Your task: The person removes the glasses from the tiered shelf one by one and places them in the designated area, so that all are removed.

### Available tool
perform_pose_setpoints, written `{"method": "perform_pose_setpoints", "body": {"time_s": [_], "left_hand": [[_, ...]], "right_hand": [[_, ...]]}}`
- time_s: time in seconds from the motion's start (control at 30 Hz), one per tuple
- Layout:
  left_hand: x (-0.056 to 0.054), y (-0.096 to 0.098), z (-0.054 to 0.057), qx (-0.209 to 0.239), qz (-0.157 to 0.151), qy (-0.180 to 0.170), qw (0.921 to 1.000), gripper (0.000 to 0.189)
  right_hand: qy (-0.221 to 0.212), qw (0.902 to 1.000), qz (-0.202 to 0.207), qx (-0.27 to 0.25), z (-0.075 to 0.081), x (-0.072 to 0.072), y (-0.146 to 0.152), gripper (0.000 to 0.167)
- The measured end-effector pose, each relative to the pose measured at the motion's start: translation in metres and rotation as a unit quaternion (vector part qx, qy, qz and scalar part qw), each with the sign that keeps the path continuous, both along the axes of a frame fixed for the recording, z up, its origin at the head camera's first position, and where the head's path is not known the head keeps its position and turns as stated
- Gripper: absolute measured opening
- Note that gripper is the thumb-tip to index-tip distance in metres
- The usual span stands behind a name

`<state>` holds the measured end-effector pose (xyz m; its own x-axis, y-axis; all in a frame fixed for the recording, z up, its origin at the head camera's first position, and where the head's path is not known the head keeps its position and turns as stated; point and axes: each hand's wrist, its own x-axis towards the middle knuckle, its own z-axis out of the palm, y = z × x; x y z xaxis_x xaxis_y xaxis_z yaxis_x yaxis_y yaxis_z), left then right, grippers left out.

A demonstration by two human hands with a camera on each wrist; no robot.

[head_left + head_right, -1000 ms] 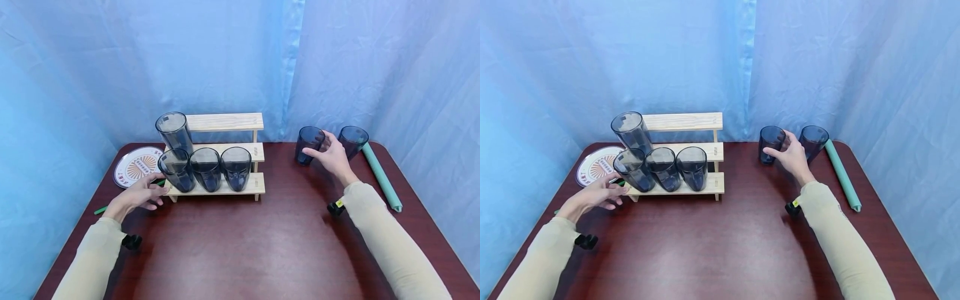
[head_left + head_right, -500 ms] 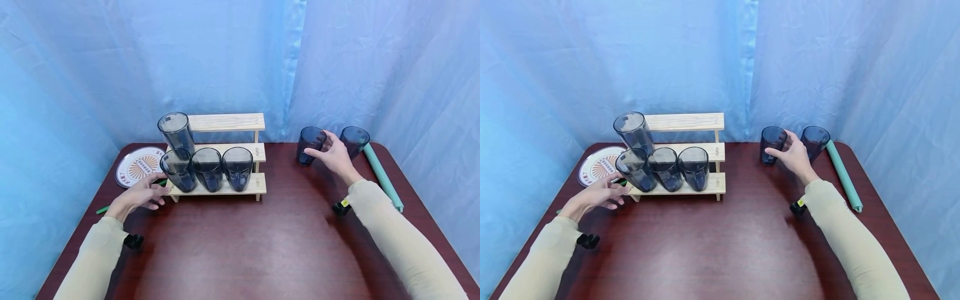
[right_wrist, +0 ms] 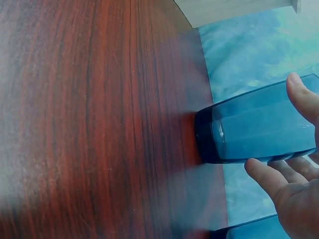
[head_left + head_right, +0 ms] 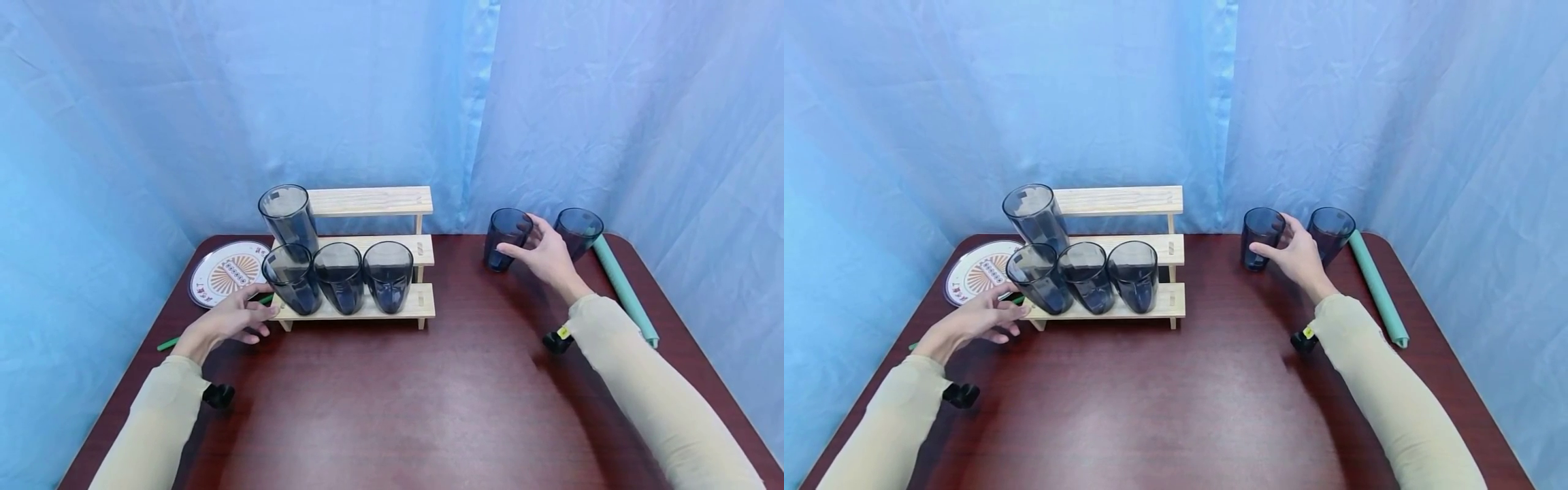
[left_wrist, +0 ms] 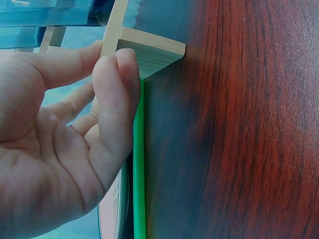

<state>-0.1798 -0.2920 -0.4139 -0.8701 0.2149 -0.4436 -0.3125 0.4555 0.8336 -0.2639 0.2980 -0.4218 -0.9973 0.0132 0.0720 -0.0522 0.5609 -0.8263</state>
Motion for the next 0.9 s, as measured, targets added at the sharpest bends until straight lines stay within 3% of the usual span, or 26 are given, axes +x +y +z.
{"method": "perform_pose_setpoints", "body": {"time_s": [0.33,0.5,0.77,0.9], "left_hand": [[-0.001,-0.001,-0.003,0.004,-0.005,0.002,1.0,0.074],[-0.001,-0.001,-0.004,0.001,-0.004,-0.001,1.0,0.075],[-0.001,-0.001,-0.002,-0.002,-0.003,-0.002,1.0,0.075],[-0.001,-0.001,-0.001,-0.002,-0.002,0.0,1.0,0.075]], "right_hand": [[-0.011,0.9999,0.005,-0.001,0.002,0.002,-0.001,0.11],[0.013,0.9998,0.012,0.006,0.009,0.007,-0.002,0.116],[0.108,0.9914,0.018,0.072,0.037,0.02,-0.017,0.105],[0.132,0.9893,0.03,0.054,0.06,0.027,-0.035,0.1]]}}
